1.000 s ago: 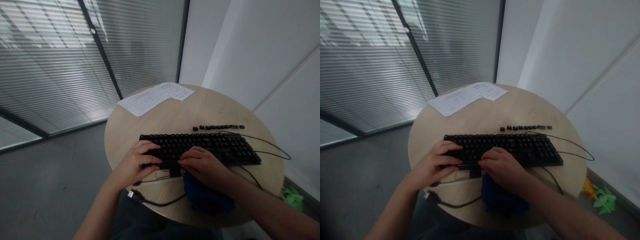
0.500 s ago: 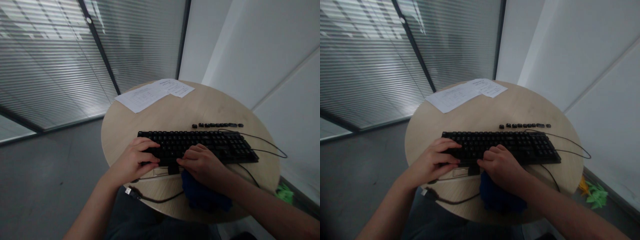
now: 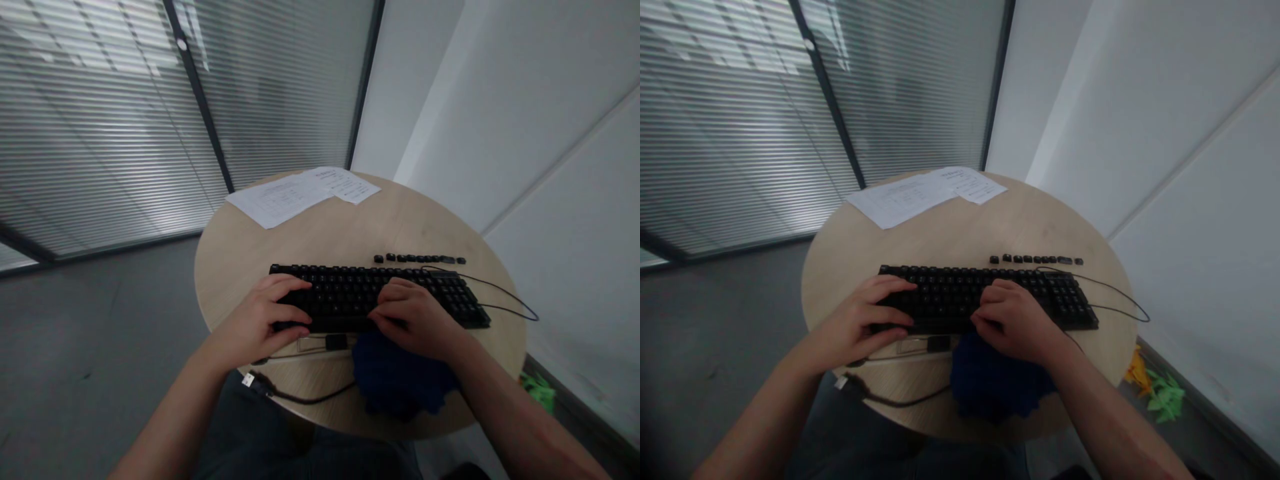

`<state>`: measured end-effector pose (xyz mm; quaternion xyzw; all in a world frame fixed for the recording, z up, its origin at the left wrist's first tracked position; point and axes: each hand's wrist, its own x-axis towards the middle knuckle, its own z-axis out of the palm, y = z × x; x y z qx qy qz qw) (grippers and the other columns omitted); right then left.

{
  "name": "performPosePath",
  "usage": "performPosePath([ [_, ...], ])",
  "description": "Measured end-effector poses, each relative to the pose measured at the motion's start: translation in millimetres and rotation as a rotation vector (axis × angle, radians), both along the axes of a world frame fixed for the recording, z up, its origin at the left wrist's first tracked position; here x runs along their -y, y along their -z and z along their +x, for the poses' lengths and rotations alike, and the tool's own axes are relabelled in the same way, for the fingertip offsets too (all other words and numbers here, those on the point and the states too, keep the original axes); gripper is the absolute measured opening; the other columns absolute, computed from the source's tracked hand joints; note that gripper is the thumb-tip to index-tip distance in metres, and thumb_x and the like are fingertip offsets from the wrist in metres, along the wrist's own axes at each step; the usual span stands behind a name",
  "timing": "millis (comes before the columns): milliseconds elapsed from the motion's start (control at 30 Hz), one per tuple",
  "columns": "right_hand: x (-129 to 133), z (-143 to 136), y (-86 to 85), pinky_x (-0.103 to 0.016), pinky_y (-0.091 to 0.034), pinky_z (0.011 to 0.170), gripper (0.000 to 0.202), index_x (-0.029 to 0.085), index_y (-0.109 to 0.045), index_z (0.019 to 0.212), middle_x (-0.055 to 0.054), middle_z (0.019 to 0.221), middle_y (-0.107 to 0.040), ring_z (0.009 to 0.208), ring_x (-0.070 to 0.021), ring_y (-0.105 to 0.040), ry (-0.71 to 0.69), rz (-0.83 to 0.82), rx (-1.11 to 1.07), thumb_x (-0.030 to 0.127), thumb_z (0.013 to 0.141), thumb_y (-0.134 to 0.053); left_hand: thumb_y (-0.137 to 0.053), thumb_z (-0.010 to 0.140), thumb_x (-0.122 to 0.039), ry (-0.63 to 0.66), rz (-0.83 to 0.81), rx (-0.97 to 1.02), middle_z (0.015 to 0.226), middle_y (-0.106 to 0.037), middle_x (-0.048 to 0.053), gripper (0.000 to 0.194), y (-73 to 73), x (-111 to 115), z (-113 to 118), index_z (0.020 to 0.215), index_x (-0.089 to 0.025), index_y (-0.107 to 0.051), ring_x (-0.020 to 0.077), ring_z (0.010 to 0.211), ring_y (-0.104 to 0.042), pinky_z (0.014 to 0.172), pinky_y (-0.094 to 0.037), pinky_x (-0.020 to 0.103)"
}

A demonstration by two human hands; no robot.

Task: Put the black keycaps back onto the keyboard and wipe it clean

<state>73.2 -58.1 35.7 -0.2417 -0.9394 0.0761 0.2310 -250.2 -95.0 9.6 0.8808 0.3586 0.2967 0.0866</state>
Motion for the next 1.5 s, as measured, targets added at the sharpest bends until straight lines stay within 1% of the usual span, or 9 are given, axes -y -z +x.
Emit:
performPosePath([
  [167,-2,-3,2.4,-0.034,-0.045,0.073,0.026,0.02,-0.073,0.077,-0.003,0.073,-0.064,0.073,-0.0173,-0.055,-0.019,-0.072,0.089,0.02,0.097,-0.057,-0.069,0.092,-0.033,0.002,-0.005,-0.003,0.139,-0.062,0.005,0.013,-2.0,0,1,0.098,-0.032,-0.079,0.0302,0.129,-0.055,0.107,-0.048,0.052],
  [300,-5,1,5.9,-0.034,-0.047,0.073,0.026,0.021,-0.073,0.079,-0.004,0.075,-0.066,0.075,-0.018,-0.058,0.021,-0.038,-0.038,0.022,0.099,-0.056,-0.066,0.094,-0.031,-0.021,0.029,0.116,0.139,-0.062,0.006,0.017,-1.4,-1,-4,0.106,-0.031,-0.078,0.0282,0.125,-0.059,0.105,-0.051,0.048],
  [433,-21,19,6.7,-0.034,-0.051,0.074,0.029,0.021,-0.076,0.087,-0.006,0.08,-0.071,0.079,-0.0204,-0.065,0.319,0.027,-0.216,0.028,0.101,-0.052,-0.064,0.095,-0.032,-0.132,0.065,0.201,0.134,-0.065,0.008,0.026,5.9,-5,-10,0.119,-0.03,-0.072,0.0273,0.121,-0.062,0.104,-0.053,0.048],
  [567,-46,35,-0.9,-0.039,-0.052,0.083,0.026,0.022,-0.078,0.092,-0.008,0.093,-0.077,0.09,-0.0247,-0.069,0.54,0.033,-0.111,0.032,0.099,-0.055,-0.067,0.093,-0.037,-0.143,0.066,0.188,0.138,-0.063,0.009,0.03,9.4,-7,-10,0.121,-0.03,-0.072,0.0298,0.125,-0.059,0.107,-0.05,0.052],
  [733,-83,29,-4.6,-0.044,-0.05,0.096,0.021,0.021,-0.08,0.096,-0.009,0.099,-0.078,0.1,-0.0279,-0.068,0.559,0.044,0.166,0.027,0.095,-0.059,-0.064,0.094,-0.036,0.008,0.015,0.035,0.153,-0.053,0.004,0.02,5.5,-7,-7,0.107,-0.039,-0.079,0.034,0.139,-0.048,0.116,-0.037,0.062],
  [833,-103,22,3.7,-0.043,-0.048,0.101,0.023,0.02,-0.08,0.1,-0.01,0.107,-0.077,0.105,-0.0272,-0.067,0.597,0.045,0.188,0.024,0.093,-0.059,-0.064,0.094,-0.036,0.022,0.018,-0.06,0.155,-0.052,0.003,0.02,5.6,-8,-4,0.105,-0.042,-0.079,0.0374,0.144,-0.042,0.118,-0.028,0.07],
  [933,-114,20,16.8,-0.043,-0.046,0.106,0.026,0.02,-0.08,0.106,-0.011,0.117,-0.074,0.115,-0.0271,-0.065,0.625,0.05,0.172,0.025,0.094,-0.057,-0.062,0.095,-0.036,0.002,0.022,-0.08,0.154,-0.053,0.002,0.021,7.3,-8,-3,0.106,-0.042,-0.079,0.0366,0.145,-0.042,0.119,-0.024,0.07],
  [1133,-117,30,32.4,-0.045,-0.044,0.111,0.032,0.019,-0.079,0.115,-0.015,0.132,-0.068,0.126,-0.0295,-0.06,0.633,0.058,0.173,0.034,0.097,-0.057,-0.064,0.094,-0.036,0.001,0.037,-0.064,0.155,-0.053,0.002,0.019,8.0,-5,-1,0.104,-0.04,-0.08,0.038,0.148,-0.037,0.12,-0.016,0.071],
  [1500,-113,23,31.4,-0.05,-0.046,0.11,0.026,0.018,-0.08,0.109,-0.018,0.13,-0.069,0.126,-0.0313,-0.061,0.586,0.061,0.132,0.031,0.095,-0.062,-0.062,0.095,-0.034,-0.002,0.049,-0.1,0.16,-0.047,0.005,0.023,7.0,-6,-2,0.11,-0.04,-0.078,0.0387,0.15,-0.036,0.118,-0.018,0.075],
])
